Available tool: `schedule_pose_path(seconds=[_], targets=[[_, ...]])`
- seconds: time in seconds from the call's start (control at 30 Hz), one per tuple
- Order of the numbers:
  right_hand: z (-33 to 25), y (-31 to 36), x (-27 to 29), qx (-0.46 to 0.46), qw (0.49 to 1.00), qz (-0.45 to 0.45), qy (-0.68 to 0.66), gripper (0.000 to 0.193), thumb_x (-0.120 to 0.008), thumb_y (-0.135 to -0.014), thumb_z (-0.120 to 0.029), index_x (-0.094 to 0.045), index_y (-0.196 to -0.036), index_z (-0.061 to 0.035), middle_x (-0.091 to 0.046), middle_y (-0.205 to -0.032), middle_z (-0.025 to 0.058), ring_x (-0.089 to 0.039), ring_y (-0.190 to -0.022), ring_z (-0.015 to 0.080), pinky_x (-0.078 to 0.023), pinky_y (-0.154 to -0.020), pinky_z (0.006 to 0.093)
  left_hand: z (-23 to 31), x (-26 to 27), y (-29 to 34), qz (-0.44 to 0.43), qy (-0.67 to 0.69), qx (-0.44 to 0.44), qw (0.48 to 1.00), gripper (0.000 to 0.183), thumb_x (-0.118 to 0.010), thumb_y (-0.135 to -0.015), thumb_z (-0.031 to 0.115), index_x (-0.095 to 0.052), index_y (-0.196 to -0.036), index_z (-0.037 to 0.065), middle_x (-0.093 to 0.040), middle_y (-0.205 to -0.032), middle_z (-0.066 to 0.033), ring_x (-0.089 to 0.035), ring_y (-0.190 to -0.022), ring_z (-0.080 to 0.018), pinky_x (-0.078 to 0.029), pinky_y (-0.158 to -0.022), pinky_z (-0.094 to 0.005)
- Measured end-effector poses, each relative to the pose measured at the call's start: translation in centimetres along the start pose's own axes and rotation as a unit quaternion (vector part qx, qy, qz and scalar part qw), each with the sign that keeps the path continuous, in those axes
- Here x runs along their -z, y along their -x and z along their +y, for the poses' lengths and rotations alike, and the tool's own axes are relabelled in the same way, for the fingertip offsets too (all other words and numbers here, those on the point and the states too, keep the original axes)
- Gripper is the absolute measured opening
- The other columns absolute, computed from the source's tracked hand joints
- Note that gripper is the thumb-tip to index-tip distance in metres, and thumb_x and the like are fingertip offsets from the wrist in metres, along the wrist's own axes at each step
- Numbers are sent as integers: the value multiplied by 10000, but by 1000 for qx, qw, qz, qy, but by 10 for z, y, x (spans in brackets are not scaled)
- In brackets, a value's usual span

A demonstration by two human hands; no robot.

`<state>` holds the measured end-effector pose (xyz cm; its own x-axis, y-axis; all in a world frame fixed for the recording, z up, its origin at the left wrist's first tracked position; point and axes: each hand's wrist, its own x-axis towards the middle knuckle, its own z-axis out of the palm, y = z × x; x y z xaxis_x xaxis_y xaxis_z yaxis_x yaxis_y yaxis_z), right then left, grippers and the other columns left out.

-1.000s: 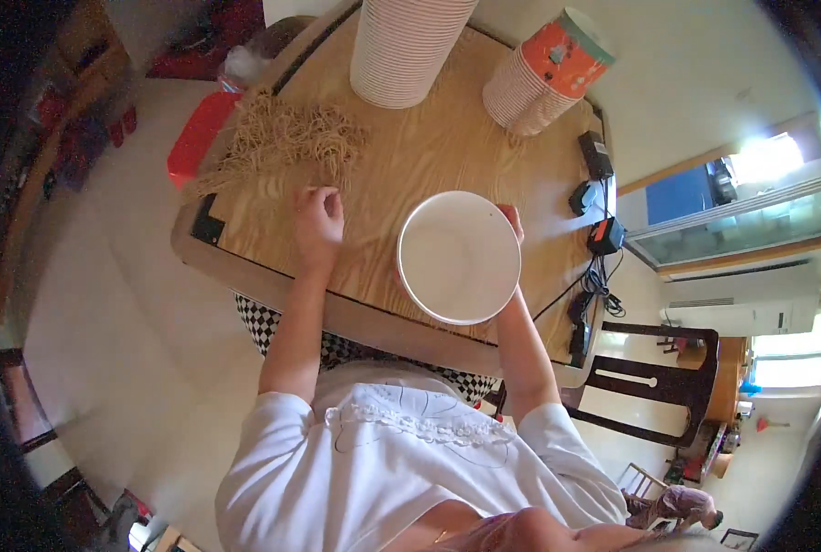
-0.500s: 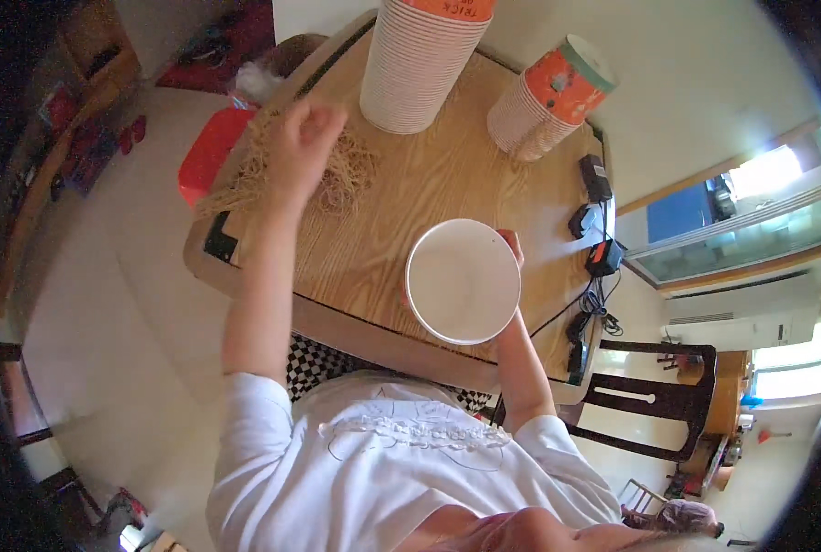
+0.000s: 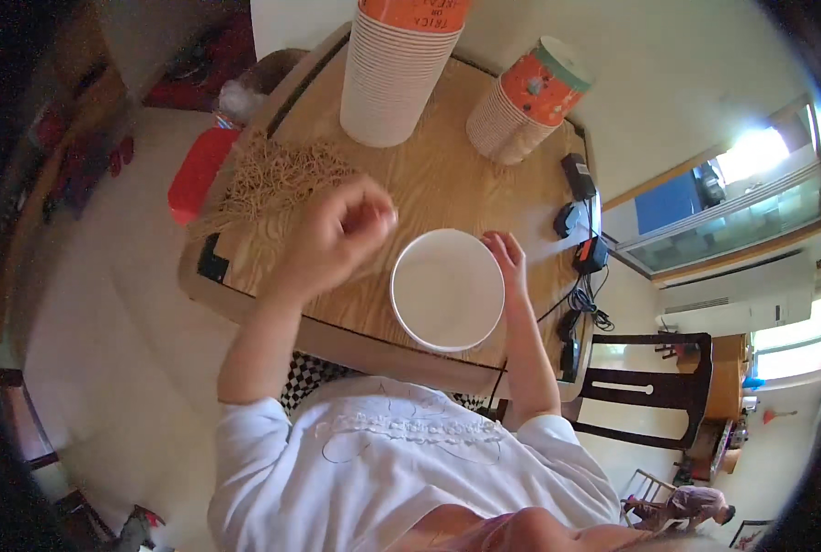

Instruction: Tying decorative string around the rim of a paper cup.

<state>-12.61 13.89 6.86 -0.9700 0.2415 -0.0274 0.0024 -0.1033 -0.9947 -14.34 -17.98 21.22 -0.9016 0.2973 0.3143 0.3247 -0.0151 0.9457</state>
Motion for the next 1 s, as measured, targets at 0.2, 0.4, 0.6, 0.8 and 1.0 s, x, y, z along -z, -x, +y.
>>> schedule_pose_path(seconds=[0.2,0.4,0.6,0.8,1.0], targets=[[-78,22,-23,66,922,-144,354,193,-583,-851,-172,-567,-995,-46,-604,-807,23,-555,-704,110,-458,-632,265,-26,-37,35,-44,92,133,986,132,-559,-865,120,-631,-891,12,-615,-725,8,-509,-614,-16,-417,-544,-183],[-100,58,-52,93,890,-157,417,240,-646,-759,-72,-560,-980,-30,-604,-892,83,-573,-843,157,-459,-758,296,-26,-52,46,-85,90,187,975,174,-530,-878,122,-630,-925,-13,-656,-815,-39,-581,-717,-58,-468,-626,-220],[-108,76,-77,146,929,-251,227,359,-673,-693,70,-563,-1030,16,-568,-1071,100,-544,-990,166,-439,-852,299,-30,-69,49,-95,105,170,975,199,-562,-851,183,-627,-902,2,-632,-777,-42,-569,-689,-85,-464,-636,-238],[-102,76,-64,129,946,-183,233,145,-654,-718,52,-619,-852,9,-632,-836,68,-602,-794,154,-472,-735,267,-24,-72,43,-99,79,163,978,152,-559,-847,169,-621,-870,32,-587,-728,2,-520,-655,-60,-436,-599,-233],[-106,72,-62,138,942,-133,276,21,-632,-757,9,-611,-761,8,-614,-758,58,-579,-740,131,-457,-681,246,-23,-83,26,-82,-21,118,989,86,-621,-793,118,-627,-843,49,-588,-693,-22,-522,-602,-98,-430,-560,-250]])
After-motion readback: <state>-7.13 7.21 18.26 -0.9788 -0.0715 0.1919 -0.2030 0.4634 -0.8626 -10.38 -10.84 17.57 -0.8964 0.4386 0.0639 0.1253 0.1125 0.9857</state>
